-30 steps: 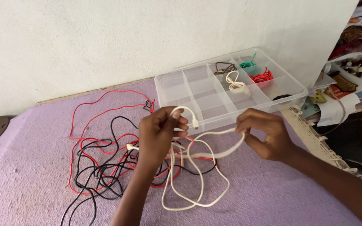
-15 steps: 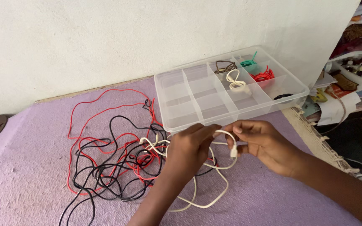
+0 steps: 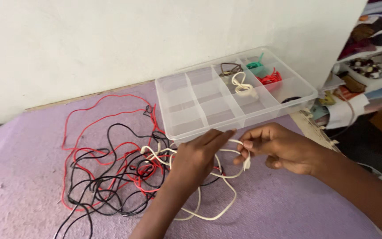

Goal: The person coils various colored cables by hand and places them into a compartmentalized plastic storage box. The person handles white, brown, and red cables, wrapping them into neat loops before depositing them into the box.

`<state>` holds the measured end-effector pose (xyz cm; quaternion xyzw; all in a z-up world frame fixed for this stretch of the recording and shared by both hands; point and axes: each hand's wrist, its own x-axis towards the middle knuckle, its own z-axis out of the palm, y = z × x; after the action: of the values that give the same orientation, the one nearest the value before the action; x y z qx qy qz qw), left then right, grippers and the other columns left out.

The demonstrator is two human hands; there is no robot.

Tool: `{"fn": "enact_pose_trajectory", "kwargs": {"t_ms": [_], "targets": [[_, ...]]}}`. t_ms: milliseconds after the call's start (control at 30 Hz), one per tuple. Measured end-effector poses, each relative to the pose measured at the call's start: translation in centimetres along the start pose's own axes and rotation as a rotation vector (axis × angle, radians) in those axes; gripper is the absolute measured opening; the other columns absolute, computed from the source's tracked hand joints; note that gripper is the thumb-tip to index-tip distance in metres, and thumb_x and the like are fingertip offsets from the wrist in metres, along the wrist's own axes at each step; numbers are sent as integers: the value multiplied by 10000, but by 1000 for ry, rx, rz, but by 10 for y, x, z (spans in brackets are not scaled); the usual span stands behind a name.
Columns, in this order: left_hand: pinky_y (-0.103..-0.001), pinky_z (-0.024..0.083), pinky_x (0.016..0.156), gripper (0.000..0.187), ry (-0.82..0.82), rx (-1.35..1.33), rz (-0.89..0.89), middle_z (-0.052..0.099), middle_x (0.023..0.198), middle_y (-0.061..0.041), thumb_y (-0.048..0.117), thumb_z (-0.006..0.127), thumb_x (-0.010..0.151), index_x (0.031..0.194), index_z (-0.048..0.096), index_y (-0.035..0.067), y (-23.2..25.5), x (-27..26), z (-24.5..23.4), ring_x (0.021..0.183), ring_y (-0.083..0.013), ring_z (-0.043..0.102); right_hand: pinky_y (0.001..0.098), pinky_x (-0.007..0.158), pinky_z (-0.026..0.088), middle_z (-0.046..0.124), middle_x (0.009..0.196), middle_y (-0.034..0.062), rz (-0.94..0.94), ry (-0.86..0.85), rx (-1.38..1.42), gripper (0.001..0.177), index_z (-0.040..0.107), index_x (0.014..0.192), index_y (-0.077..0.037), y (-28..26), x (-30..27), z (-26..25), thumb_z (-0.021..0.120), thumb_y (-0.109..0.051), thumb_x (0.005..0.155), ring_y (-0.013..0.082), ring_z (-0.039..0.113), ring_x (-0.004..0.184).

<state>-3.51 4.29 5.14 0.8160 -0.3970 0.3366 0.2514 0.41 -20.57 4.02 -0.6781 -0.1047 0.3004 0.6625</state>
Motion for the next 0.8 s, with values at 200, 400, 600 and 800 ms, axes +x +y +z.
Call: {"fn": "enact_pose_trajectory", "kwargs": {"t_ms": [200,400,600,800], "targets": [[-374,579,658,201,64,-268,-377,738,967,-101,72,749,941,1117,658,39,-8,-6,9,816,-275,757,181,331,284,653,760,54,-92,-65,216,245,697,1100,109,14,7,-8,590,-68,967,29,435,468],[-376,549,601,172,79,-155,-262,719,846,-88,43,738,852,1021,750,71,-5,-8,5,725,-270,728,175,337,269,563,707,10,37,-244,296,391,678,1264,145,30,-6,-7,610,-129,993,17,430,515],[-419,535,583,439,-26,-6,-155,695,901,-100,-5,667,822,1256,676,63,-1,-15,18,709,-298,699,159,359,333,715,879,115,-303,-152,348,399,624,1342,94,43,-2,3,597,-71,980,25,529,547],[-414,534,539,362,-168,112,-140,705,914,-121,56,629,914,1270,602,-1,1,-27,44,648,-305,707,174,472,479,683,1324,279,-427,128,303,411,598,1341,77,41,1,4,551,43,935,288,696,1195]]}}
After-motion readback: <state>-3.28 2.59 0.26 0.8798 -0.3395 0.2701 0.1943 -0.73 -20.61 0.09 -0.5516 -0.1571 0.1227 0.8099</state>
